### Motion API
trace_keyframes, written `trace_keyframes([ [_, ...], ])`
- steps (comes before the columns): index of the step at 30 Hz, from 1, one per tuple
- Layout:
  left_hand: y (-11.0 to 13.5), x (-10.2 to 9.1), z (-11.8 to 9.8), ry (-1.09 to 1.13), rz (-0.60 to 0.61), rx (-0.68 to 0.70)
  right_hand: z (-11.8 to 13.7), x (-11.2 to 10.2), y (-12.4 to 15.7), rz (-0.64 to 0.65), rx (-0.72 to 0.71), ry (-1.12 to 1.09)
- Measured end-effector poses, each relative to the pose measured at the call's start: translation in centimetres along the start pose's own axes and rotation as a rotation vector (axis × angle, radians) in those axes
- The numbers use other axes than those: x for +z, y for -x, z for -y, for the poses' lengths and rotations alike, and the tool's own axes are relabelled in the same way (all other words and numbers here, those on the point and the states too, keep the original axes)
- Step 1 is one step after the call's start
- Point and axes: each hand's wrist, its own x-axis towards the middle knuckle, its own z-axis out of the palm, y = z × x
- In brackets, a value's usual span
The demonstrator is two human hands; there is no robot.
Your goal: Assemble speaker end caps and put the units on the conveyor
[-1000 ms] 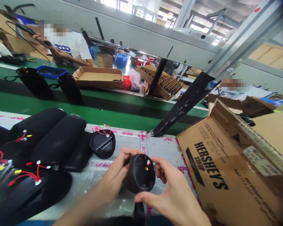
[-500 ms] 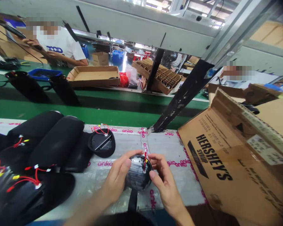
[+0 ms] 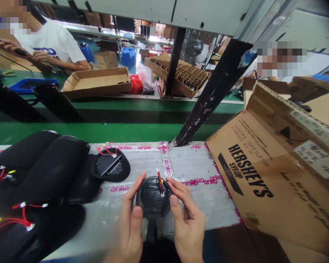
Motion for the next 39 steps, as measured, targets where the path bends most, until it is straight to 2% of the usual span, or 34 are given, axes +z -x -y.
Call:
trace_keyframes([
  [3,-2.3,-0.8,-0.5,0.078,0.072,-0.082,0.2,0.2,-0.5,0.029,0.057,-0.067],
  [6,-5.0,-1.0,-0.9,0.177,0.108,-0.095,0.3,0.1,-0.7,0.070,0.049,-0.036],
  [8,-6.1,-0.7,-0.9,0.279,0.165,-0.093,0.3,0.0,-0.5,0.076,-0.012,0.039],
  [11,-6.7,-0.1,-0.9,0.367,0.322,-0.132,0.3,-0.7,-0.2,0.097,-0.150,0.135],
  [13,-6.8,-0.3,-0.9,0.350,0.398,-0.149,0.1,-1.8,-0.1,0.204,-0.197,0.131],
  [17,-7.4,-1.3,-0.7,0.320,0.476,-0.171,-1.0,-4.2,-0.6,0.517,-0.160,0.125],
  [19,-7.6,-1.6,-0.8,0.290,0.503,-0.182,-1.8,-4.7,-1.0,0.567,-0.136,0.140],
  [24,-7.3,-1.3,-1.3,0.267,0.439,-0.156,-2.8,-3.9,-1.6,0.448,-0.133,0.064],
  [29,-6.8,-0.9,-1.3,0.222,0.406,-0.134,-1.7,-3.8,-1.3,0.410,-0.171,0.123],
  [33,-6.7,-1.0,-1.1,0.180,0.434,-0.077,-0.6,-3.2,0.1,0.400,0.050,-0.075],
  [37,-7.2,-1.8,-1.3,0.094,0.471,-0.016,-0.2,-1.6,1.4,0.206,0.181,-0.107],
  [39,-7.7,-2.7,-1.3,0.061,0.559,0.015,-0.3,-1.1,1.6,0.169,0.219,-0.086],
])
